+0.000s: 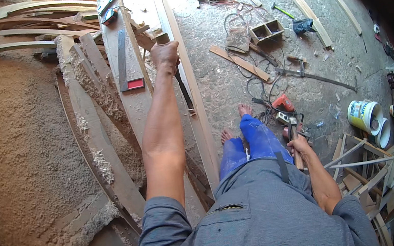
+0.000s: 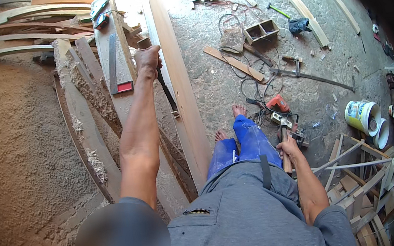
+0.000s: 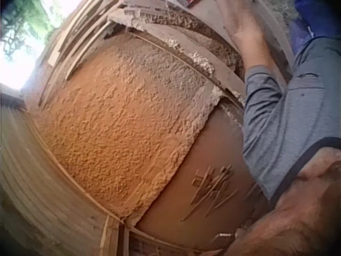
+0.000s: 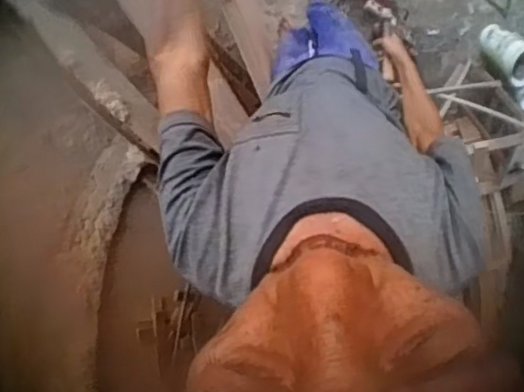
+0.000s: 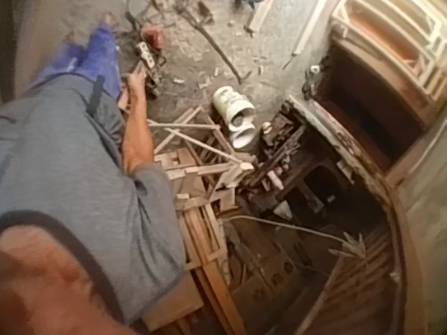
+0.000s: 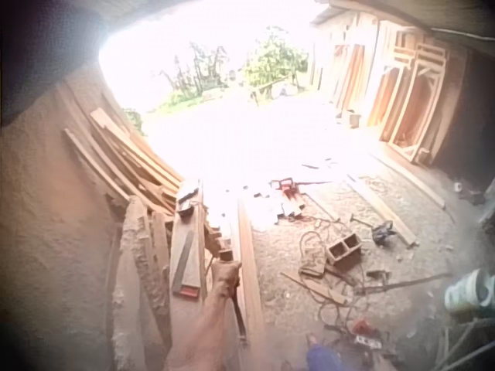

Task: The person uses a chisel and mallet to carve a groove along a long wooden plank. They repeatedly position the chisel and strike it with the mallet to remove wood shavings.

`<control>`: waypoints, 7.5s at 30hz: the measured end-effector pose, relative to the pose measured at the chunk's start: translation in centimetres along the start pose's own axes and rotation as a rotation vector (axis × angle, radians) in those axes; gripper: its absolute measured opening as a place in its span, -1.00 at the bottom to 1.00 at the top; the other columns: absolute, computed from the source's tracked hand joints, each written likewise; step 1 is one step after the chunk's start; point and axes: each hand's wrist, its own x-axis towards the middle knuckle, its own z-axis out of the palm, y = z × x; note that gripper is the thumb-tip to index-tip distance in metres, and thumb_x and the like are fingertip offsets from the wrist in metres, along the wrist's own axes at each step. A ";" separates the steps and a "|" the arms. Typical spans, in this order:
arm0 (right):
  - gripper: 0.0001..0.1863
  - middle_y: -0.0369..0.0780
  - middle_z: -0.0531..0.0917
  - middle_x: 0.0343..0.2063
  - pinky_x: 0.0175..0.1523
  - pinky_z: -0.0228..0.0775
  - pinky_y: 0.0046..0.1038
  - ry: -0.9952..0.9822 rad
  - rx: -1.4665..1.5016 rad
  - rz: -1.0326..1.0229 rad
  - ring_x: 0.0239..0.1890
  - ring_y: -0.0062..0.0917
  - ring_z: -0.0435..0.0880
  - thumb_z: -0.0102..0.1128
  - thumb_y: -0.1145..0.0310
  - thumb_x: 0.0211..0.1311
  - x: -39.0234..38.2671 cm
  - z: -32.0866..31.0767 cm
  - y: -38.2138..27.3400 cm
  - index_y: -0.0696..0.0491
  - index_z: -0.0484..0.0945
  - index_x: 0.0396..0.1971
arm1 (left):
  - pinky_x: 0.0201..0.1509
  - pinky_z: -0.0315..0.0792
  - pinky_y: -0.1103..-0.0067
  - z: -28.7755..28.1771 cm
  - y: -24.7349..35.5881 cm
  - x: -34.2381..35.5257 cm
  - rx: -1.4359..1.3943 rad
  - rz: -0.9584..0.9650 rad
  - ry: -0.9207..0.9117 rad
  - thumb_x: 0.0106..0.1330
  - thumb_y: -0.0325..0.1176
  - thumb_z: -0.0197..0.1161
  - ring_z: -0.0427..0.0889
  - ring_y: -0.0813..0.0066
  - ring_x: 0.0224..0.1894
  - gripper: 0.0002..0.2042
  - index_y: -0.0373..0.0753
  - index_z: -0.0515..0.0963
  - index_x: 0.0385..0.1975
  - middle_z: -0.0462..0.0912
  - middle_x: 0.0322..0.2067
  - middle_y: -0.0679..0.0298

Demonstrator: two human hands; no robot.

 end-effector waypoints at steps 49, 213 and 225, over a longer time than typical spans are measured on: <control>-0.59 -0.21 0.63 -0.51 -0.51 0.44 -0.39 -0.058 -0.496 -0.388 -0.63 -0.48 0.63 0.45 0.50 0.01 1.5 1.0 2.6 0.20 0.47 -0.15 | -0.38 0.47 0.67 -9.5 2.2 -20.5 -0.298 0.579 0.057 0.20 -0.45 0.53 0.50 0.75 -0.45 -0.77 -0.21 0.52 -0.45 0.53 -0.53 0.47; -0.34 0.17 -0.09 0.52 0.26 0.43 0.10 -0.049 -1.174 -1.298 0.22 0.30 0.50 0.43 0.24 0.10 -4.3 41.7 -33.5 0.04 0.27 0.14 | 0.10 0.52 0.28 -14.2 -18.9 -37.3 0.577 0.392 -0.056 0.24 -0.57 0.26 0.61 0.07 0.05 -0.42 -0.14 0.48 0.33 0.49 0.20 -0.09; -0.52 -0.30 0.54 -0.38 -0.41 0.43 -0.50 -0.556 -0.716 -0.937 -0.51 -0.63 0.57 0.34 0.32 0.23 -14.6 28.8 -31.2 0.08 0.44 0.11 | -0.11 0.66 0.50 -22.3 -10.1 -32.7 -0.556 0.166 -0.070 0.45 -0.19 0.18 0.71 0.29 -0.07 -0.47 -0.20 0.27 0.35 0.57 -0.02 0.06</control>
